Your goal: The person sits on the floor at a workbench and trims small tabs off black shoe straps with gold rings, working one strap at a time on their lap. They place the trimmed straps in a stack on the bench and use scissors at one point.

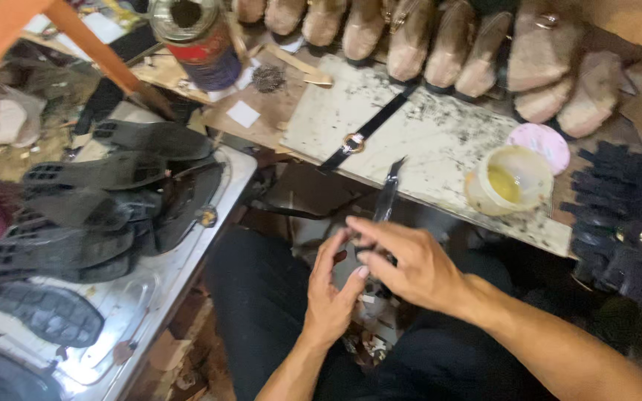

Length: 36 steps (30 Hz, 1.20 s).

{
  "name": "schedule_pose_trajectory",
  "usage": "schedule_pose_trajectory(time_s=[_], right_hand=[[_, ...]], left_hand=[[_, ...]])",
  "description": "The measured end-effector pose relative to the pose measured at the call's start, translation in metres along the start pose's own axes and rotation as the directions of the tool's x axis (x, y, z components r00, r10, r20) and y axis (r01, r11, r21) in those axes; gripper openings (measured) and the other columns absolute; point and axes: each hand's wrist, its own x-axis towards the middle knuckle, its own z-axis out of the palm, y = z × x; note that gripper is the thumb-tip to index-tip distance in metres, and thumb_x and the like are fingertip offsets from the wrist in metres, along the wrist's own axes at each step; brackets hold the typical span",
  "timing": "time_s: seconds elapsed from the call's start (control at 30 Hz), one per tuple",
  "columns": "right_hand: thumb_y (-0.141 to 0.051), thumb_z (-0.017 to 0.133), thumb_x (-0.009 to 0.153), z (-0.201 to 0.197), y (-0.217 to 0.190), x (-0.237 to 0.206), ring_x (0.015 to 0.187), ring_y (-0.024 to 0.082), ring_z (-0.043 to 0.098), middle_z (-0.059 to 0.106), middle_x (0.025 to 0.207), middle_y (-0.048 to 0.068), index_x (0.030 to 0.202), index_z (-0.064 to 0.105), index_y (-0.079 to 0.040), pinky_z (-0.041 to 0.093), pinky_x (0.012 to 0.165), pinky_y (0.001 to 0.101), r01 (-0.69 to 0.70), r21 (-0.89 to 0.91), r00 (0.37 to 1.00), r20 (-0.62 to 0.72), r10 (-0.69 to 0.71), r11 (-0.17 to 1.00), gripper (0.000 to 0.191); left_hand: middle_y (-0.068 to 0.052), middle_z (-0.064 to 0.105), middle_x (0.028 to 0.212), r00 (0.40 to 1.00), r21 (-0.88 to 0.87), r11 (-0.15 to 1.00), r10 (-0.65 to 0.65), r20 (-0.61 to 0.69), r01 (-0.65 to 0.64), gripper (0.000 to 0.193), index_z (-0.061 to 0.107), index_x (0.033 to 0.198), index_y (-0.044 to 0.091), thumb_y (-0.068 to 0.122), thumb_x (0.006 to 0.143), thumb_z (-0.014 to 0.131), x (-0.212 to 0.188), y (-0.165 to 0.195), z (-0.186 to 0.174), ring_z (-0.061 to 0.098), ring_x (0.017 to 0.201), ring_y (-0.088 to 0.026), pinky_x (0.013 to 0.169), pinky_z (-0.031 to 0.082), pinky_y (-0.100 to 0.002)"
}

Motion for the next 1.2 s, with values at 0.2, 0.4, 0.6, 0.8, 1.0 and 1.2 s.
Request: schedule_pose_trajectory(time_s=[0.2,0.4,0.6,0.8,1.0,1.2], right_hand=[[-0.016,0.073,0.087,-0.046,-0.004,-0.043,0.085,0.023,0.075,0.075,0.103,0.014,0.132,0.063,-0.003,0.060,0.075,0.0334,-0.099,-0.124,0.995,-0.021,0.097,0.987,0.048],[-0.047,0.078,0.079,-0.133,0.041,-0.044,0.135,0.041,0.049,0.052,0.146,0.021,0.118,0.074,-0.007,0.038,0.111,0.0546,-0.190,-0.578,0.971,-0.228,0.066,0.794,0.056],[-0.076,0.072,0.066,-0.146,0.073,-0.028,0.156,0.044,-0.002,0.006,0.171,0.012,0.116,0.079,-0.015,0.003,0.112,0.0692,-0.289,-0.750,0.867,0.058,0.495,0.594,0.080],[-0.067,0.071,0.072,-0.160,0.080,-0.044,0.153,0.044,0.019,0.033,0.164,0.017,0.094,0.083,-0.014,0.014,0.116,0.0684,-0.201,-0.696,0.975,-0.076,0.207,0.690,0.059],[-0.033,0.076,0.085,-0.157,0.059,-0.087,0.140,0.029,0.055,0.063,0.144,0.010,0.077,0.075,-0.009,0.041,0.118,0.0451,-0.248,-0.298,0.967,-0.132,0.218,0.922,0.025],[-0.019,0.079,0.073,-0.073,0.005,-0.124,0.139,0.037,0.049,0.049,0.150,0.021,0.116,0.074,-0.008,0.039,0.113,0.0462,-0.080,-0.167,0.985,-0.165,0.052,0.983,0.044]], left_hand=[[-0.005,0.070,0.096,0.962,-0.012,0.997,-0.075,0.263,0.081,0.013,0.070,0.101,-0.003,0.008,0.095,0.071,-0.021,-0.015,0.011,0.065,0.086,-0.014,0.079,0.052,-0.029],[0.004,0.059,0.077,0.888,-0.118,0.893,-0.401,0.227,0.434,0.011,0.070,0.102,0.002,0.011,0.096,0.069,-0.029,-0.043,0.018,0.049,0.067,-0.004,0.059,0.041,-0.022],[0.006,0.057,0.072,0.805,-0.023,0.825,-0.544,0.238,0.564,0.012,0.070,0.102,0.004,0.013,0.094,0.070,-0.032,-0.062,0.026,0.046,0.061,-0.005,0.054,0.036,-0.023],[0.005,0.065,0.080,0.841,-0.156,0.836,-0.484,0.240,0.526,0.014,0.070,0.104,-0.001,0.009,0.094,0.071,-0.027,-0.069,0.017,0.055,0.071,-0.003,0.064,0.046,-0.020],[0.002,0.068,0.085,0.796,-0.279,0.752,-0.514,0.321,0.598,0.027,0.069,0.120,-0.003,0.005,0.094,0.067,-0.026,-0.047,0.024,0.057,0.071,-0.004,0.066,0.048,-0.021],[-0.003,0.072,0.091,0.769,-0.337,0.698,-0.510,0.386,0.632,0.035,0.066,0.129,-0.003,0.004,0.094,0.064,-0.036,-0.010,0.039,0.063,0.074,-0.005,0.067,0.052,-0.022]])
